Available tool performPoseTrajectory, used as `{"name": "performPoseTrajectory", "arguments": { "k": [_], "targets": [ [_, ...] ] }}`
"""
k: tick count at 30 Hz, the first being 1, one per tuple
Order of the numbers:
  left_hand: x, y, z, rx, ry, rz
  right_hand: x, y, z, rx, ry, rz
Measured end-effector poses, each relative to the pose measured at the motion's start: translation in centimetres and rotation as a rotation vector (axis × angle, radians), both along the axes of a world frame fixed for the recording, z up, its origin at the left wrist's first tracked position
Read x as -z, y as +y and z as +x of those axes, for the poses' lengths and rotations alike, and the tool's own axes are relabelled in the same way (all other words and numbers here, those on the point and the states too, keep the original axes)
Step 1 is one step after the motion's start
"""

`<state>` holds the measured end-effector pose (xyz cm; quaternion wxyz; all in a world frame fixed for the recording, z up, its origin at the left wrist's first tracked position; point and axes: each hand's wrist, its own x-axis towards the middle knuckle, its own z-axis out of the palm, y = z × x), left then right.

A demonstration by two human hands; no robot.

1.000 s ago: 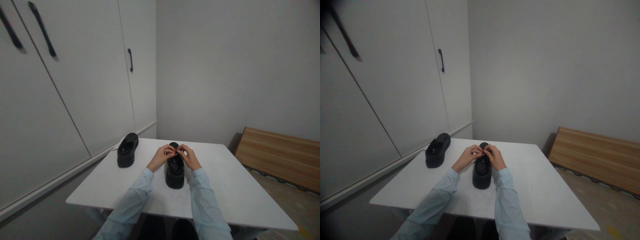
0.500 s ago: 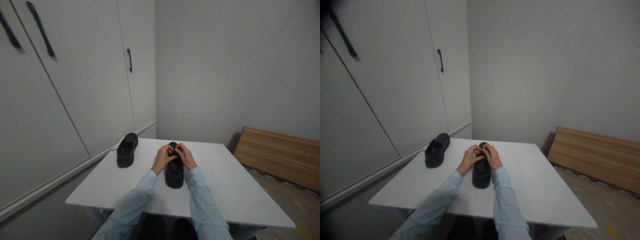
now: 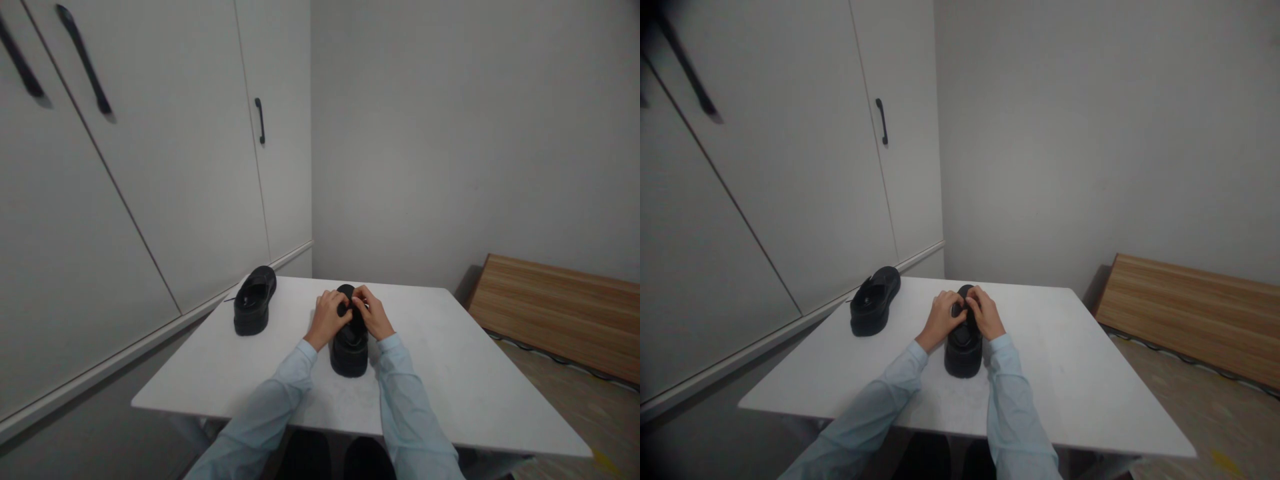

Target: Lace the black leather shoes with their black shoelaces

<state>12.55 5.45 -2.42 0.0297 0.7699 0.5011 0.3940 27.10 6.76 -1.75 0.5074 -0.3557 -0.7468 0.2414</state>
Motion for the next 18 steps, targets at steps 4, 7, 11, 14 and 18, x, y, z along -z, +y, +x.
{"name": "performPoseTrajectory", "arguments": {
  "k": [4, 7, 11, 14, 18],
  "targets": [
    [0.22, 0.01, 0.00, 0.012, 0.014, 0.040, -0.14, -0.12, -0.02, -0.006, 0.022, -0.019],
    [0.45, 0.03, 0.04, 0.020, 0.012, 0.068, -0.16, -0.14, 0.02, -0.024, 0.034, -0.041],
    [0.66, 0.03, 0.10, 0.028, 0.003, 0.099, -0.19, -0.09, 0.24, -0.038, 0.078, -0.075],
    [0.57, 0.03, 0.01, 0.037, -0.011, 0.117, -0.23, 0.01, 0.54, -0.019, 0.129, -0.101],
    [0.11, 0.17, -0.52, 0.053, -0.056, 0.118, -0.09, 0.25, 0.96, -0.005, 0.178, -0.104]
  ]
}}
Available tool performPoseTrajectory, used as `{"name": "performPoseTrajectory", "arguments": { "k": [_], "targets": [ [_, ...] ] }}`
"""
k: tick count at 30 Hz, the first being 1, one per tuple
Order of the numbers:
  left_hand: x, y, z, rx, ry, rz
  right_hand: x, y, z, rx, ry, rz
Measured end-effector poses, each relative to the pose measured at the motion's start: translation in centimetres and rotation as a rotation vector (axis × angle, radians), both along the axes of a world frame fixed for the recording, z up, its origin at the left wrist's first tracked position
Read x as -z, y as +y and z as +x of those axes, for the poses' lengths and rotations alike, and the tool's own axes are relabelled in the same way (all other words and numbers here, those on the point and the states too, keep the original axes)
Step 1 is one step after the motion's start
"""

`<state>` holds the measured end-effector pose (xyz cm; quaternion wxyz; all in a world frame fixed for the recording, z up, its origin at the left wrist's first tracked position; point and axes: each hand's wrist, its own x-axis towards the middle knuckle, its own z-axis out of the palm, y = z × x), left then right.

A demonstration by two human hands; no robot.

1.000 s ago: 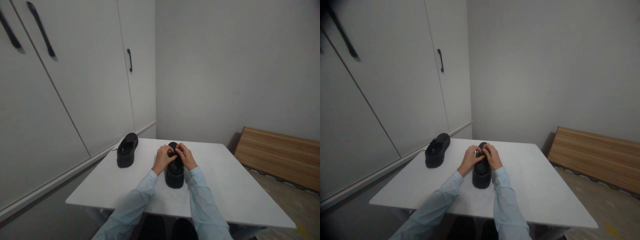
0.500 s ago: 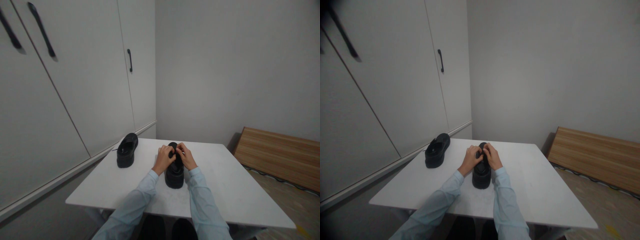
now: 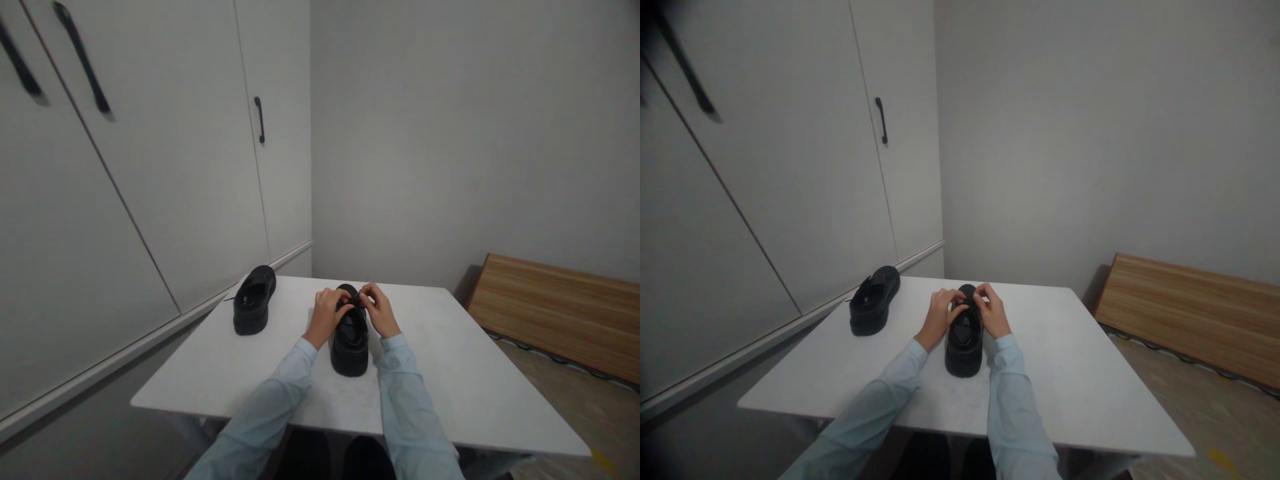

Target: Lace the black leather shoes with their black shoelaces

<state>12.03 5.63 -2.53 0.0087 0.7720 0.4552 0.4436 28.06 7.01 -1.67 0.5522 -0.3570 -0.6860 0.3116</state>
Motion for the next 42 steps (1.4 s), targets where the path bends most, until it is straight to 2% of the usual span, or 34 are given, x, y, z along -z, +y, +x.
{"name": "performPoseTrajectory", "arguments": {
  "k": [11, 21, 28, 37, 40, 42],
  "targets": [
    [-0.4, 0.9, -1.3, -0.100, 0.107, 0.010, 0.7, 0.8, 0.6, -0.012, 0.155, -0.096],
    [-0.6, 1.0, -2.7, -0.223, 0.054, -0.037, 0.7, 0.7, 1.8, -0.072, 0.477, -0.341],
    [-0.2, 1.9, -4.0, -0.317, -0.106, -0.108, 1.0, 0.9, 3.7, -0.198, 0.596, -0.505],
    [1.6, 3.2, -5.3, -0.364, -0.252, -0.249, 1.9, 1.3, 4.5, -0.307, 0.697, -0.644],
    [1.5, 3.4, -5.5, -0.307, -0.380, -0.343, 2.3, 1.6, 4.5, -0.307, 0.695, -0.704],
    [1.0, 3.3, -5.2, -0.195, -0.552, -0.412, 2.4, 1.8, 4.2, -0.299, 0.715, -0.684]
  ]
}}
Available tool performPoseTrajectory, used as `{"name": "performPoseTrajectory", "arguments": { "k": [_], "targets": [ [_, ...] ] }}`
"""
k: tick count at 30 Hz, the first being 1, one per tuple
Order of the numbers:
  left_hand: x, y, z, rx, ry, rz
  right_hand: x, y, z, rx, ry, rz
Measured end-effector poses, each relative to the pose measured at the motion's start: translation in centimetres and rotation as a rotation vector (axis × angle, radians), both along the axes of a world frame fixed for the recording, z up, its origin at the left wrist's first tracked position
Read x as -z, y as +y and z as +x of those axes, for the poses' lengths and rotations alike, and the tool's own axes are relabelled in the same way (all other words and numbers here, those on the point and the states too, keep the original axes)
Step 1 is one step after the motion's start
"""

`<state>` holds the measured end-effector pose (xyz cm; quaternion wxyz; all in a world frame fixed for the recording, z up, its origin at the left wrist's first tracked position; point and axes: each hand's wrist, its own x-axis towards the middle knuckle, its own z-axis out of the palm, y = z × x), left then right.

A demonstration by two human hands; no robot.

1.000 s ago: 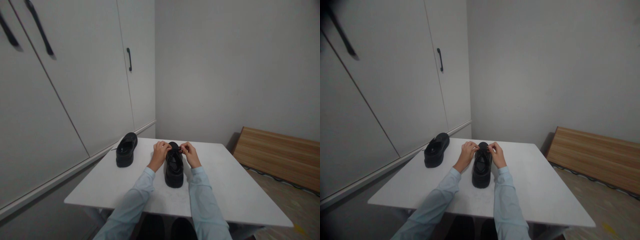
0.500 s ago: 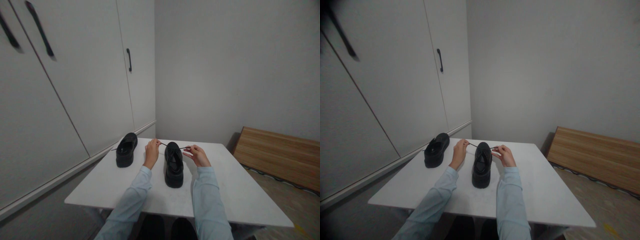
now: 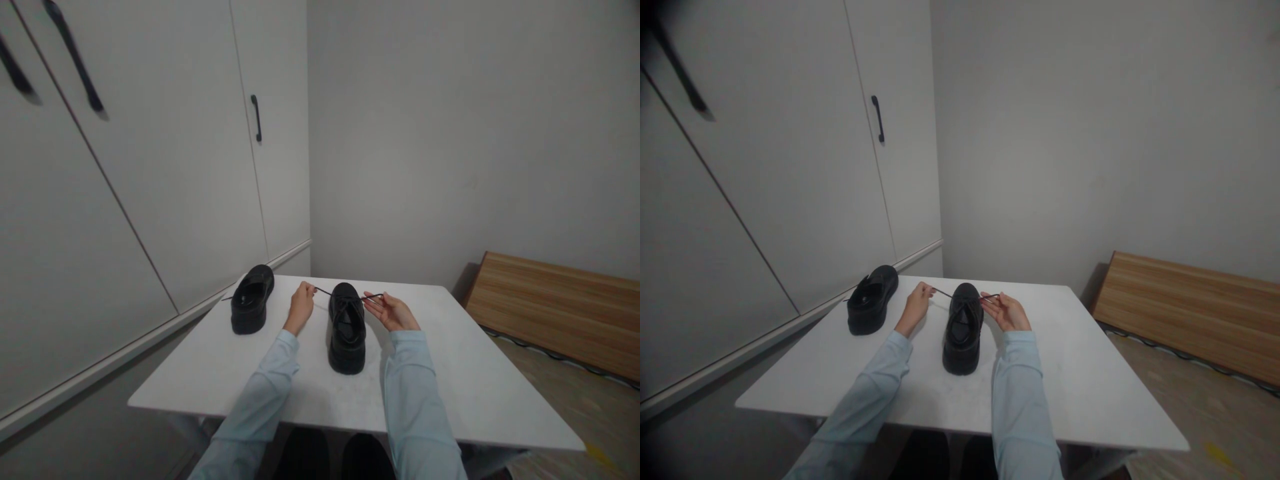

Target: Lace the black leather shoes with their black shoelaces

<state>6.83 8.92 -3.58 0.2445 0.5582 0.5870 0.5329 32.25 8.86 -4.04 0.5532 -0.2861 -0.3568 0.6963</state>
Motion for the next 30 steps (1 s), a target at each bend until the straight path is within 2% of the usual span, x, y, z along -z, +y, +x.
{"name": "performPoseTrajectory", "arguments": {
  "k": [2, 5, 7, 10, 13, 17, 20, 30],
  "targets": [
    [-0.6, -0.4, 0.7, 0.149, -0.275, 0.000, -0.2, 0.0, -0.7, 0.038, 0.015, 0.049],
    [-1.5, -1.4, 2.1, 0.440, -0.674, 0.030, -0.8, -0.3, -2.0, 0.112, 0.027, 0.125],
    [-2.0, -2.0, 2.9, 0.582, -0.824, 0.042, -1.3, -0.7, -2.9, 0.160, 0.026, 0.165],
    [-2.4, -2.6, 3.8, 0.680, -0.908, 0.052, -2.0, -1.3, -3.9, 0.205, -0.007, 0.227],
    [-2.6, -2.7, 4.2, 0.702, -0.883, 0.064, -2.6, -1.8, -4.4, 0.243, -0.057, 0.280],
    [-2.8, -2.5, 4.2, 0.661, -0.788, 0.071, -2.9, -1.9, -4.2, 0.291, -0.124, 0.337],
    [-2.8, -2.3, 3.9, 0.649, -0.791, 0.093, -2.9, -1.8, -3.7, 0.322, -0.139, 0.360],
    [-2.8, -2.1, 3.1, 0.616, -0.765, 0.081, -2.6, -1.7, -2.5, 0.310, -0.196, 0.326]
  ]
}}
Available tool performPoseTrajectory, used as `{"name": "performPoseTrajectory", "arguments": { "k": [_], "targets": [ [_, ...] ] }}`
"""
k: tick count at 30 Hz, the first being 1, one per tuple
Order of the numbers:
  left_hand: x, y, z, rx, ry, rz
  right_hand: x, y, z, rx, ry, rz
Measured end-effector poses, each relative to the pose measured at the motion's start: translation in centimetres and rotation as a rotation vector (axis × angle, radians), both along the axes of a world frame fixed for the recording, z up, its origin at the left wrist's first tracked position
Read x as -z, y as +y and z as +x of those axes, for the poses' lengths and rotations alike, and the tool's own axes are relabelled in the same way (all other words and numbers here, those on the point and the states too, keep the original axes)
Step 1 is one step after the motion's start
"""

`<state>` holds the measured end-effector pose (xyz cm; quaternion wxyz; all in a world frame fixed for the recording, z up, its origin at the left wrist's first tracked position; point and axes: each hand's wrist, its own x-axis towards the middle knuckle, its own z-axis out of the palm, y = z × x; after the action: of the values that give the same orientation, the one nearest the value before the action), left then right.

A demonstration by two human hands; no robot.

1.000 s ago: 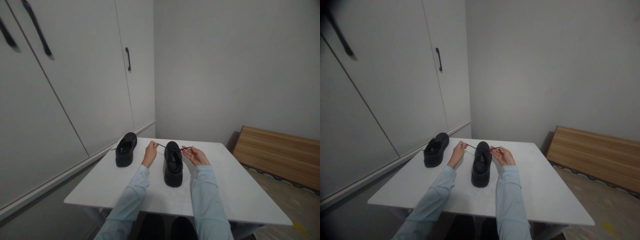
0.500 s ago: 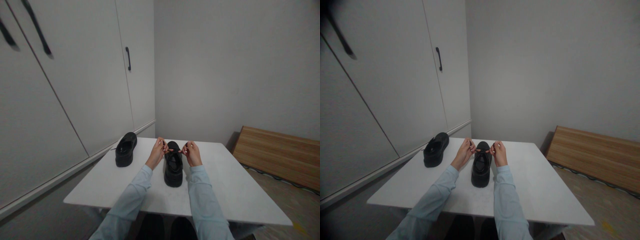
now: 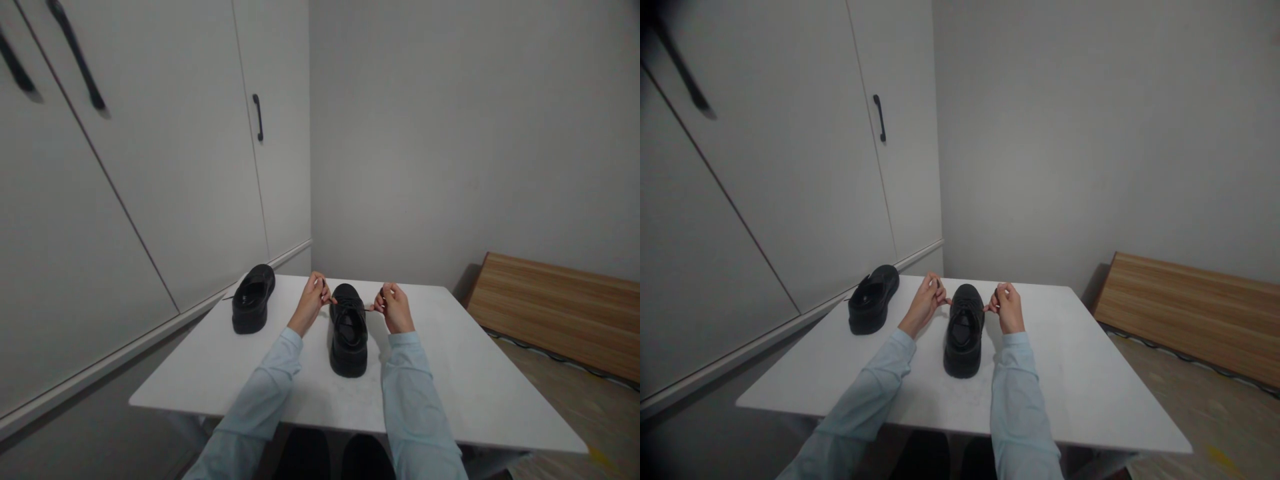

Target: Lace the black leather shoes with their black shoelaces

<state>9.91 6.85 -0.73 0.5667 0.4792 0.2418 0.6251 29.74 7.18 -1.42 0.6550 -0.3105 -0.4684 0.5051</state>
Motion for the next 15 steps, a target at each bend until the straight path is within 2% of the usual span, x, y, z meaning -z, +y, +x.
{"name": "performPoseTrajectory", "arguments": {
  "k": [10, 15],
  "targets": [
    [0.38, 0.44, -0.91, -0.038, 0.002, -0.031, 0.68, 0.38, 0.81, -0.028, -0.019, -0.090],
    [0.80, 0.55, -0.84, -0.035, 0.085, -0.003, 0.44, 0.25, 0.71, 0.005, -0.014, -0.091]
  ]
}}
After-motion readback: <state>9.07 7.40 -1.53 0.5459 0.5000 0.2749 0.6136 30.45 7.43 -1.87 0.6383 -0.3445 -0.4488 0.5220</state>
